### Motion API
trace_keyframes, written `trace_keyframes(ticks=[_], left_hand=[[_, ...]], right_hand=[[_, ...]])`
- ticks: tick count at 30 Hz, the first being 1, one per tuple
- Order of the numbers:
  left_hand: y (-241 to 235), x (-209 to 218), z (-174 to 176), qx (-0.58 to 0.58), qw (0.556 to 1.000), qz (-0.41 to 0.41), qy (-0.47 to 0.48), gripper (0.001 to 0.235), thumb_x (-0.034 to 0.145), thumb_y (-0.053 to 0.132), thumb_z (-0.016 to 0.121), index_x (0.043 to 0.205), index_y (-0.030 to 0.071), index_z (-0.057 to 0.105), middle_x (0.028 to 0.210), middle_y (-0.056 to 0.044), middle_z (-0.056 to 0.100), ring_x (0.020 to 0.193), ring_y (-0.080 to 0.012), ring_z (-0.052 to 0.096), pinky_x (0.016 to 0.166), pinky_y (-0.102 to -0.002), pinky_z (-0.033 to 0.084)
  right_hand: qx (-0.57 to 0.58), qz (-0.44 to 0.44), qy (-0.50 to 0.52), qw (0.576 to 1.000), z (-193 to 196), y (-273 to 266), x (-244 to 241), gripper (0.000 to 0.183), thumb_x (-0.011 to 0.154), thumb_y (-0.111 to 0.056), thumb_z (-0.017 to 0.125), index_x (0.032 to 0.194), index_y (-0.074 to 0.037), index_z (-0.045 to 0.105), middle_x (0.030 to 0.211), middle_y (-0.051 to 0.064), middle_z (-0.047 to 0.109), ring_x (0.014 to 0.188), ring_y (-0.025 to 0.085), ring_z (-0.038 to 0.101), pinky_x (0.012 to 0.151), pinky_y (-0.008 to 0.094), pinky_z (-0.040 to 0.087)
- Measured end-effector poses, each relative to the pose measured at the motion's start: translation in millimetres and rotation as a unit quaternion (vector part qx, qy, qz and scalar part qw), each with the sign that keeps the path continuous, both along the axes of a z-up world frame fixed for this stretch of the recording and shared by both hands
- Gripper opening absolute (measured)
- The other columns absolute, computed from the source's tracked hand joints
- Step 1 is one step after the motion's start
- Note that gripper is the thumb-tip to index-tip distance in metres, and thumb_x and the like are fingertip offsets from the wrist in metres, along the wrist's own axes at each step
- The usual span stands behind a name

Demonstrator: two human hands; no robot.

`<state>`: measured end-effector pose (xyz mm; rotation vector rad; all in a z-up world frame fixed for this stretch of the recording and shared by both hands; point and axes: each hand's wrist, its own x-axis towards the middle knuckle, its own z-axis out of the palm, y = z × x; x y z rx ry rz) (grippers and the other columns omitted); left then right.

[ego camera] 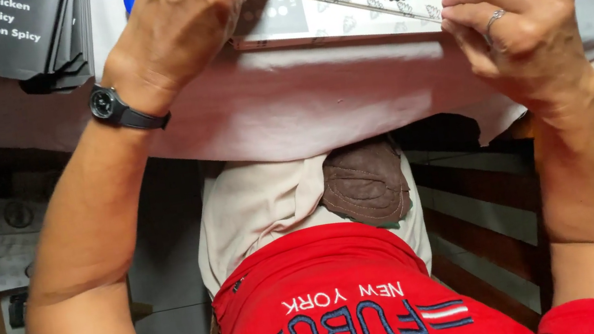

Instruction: Folding and pressing paper food wrappers to prepare them for packaging food items.

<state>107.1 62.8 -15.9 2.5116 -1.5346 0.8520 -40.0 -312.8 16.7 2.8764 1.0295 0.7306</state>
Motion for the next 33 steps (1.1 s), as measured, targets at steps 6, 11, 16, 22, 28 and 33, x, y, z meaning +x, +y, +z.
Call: trace_keyframes(ticks=[6, 11, 16, 22, 28, 33], left_hand=[[4.4, -0.1, -0.7, 0.053, 0.987, 0.077, -0.131, 0.023, 0.102, 0.019, 0.062, 0.106, 0.041, 0.055, 0.068, 0.012, 0.033, 0.053, -0.0061, 0.038, 0.043, -0.026, 0.032], [-5.6, -11.0, 15.1, 0.054, 0.984, 0.063, -0.157, 0.026, 0.095, 0.007, 0.061, 0.093, 0.031, 0.050, 0.079, 0.014, 0.045, 0.060, -0.0052, 0.046, 0.047, -0.023, 0.034], [-24.1, -26.2, 22.3, 0.054, 0.980, 0.058, -0.180, 0.026, 0.092, 0.003, 0.055, 0.083, 0.027, 0.049, 0.088, 0.008, 0.046, 0.063, -0.0076, 0.044, 0.052, -0.027, 0.031], [-30.7, -17.9, 12.3, 0.000, 0.995, 0.001, -0.103, 0.027, 0.081, -0.005, 0.062, 0.094, 0.017, 0.056, 0.091, 0.002, 0.056, 0.066, -0.0151, 0.056, 0.052, -0.030, 0.044], [-43.9, -29.3, 17.0, -0.034, 0.990, 0.018, -0.132, 0.026, 0.079, -0.002, 0.062, 0.092, 0.021, 0.060, 0.085, 0.004, 0.053, 0.063, -0.0140, 0.053, 0.048, -0.029, 0.038], [-62.9, -57.6, 15.9, -0.020, 0.981, 0.117, -0.155, 0.021, 0.088, 0.006, 0.059, 0.081, 0.025, 0.060, 0.080, 0.003, 0.048, 0.072, -0.0147, 0.047, 0.060, -0.030, 0.032]], right_hand=[[-0.023, 0.009, -0.019, 1.000, 6.8, 13.1, -2.1, 0.013, 0.108, 0.012, 0.084, 0.101, 0.006, 0.075, 0.106, 0.018, 0.079, 0.091, 0.031, 0.072, 0.076, 0.036, 0.059], [-0.053, 0.010, -0.026, 0.998, 6.1, 15.6, 0.7, 0.014, 0.103, 0.014, 0.082, 0.099, 0.006, 0.072, 0.104, 0.019, 0.079, 0.085, 0.029, 0.069, 0.072, 0.034, 0.057], [-0.057, 0.014, -0.020, 0.998, 6.6, 15.5, 3.0, 0.021, 0.100, 0.019, 0.076, 0.095, 0.003, 0.063, 0.102, 0.017, 0.074, 0.085, 0.029, 0.064, 0.072, 0.035, 0.053], [-0.023, 0.009, 0.007, 1.000, 4.2, 11.9, 0.7, 0.016, 0.113, 0.015, 0.078, 0.104, 0.004, 0.070, 0.110, 0.017, 0.076, 0.094, 0.031, 0.064, 0.083, 0.038, 0.054], [-0.028, -0.024, -0.005, 0.999, -20.5, -8.2, -0.4, 0.045, 0.103, 0.014, 0.081, 0.143, -0.005, 0.072, 0.106, 0.017, 0.070, 0.089, 0.029, 0.061, 0.074, 0.038, 0.052], [0.001, -0.022, 0.048, 0.999, -11.1, 5.0, -9.7, 0.079, 0.081, 0.035, 0.067, 0.149, -0.005, 0.076, 0.113, 0.019, 0.066, 0.094, 0.035, 0.055, 0.073, 0.040, 0.045]])
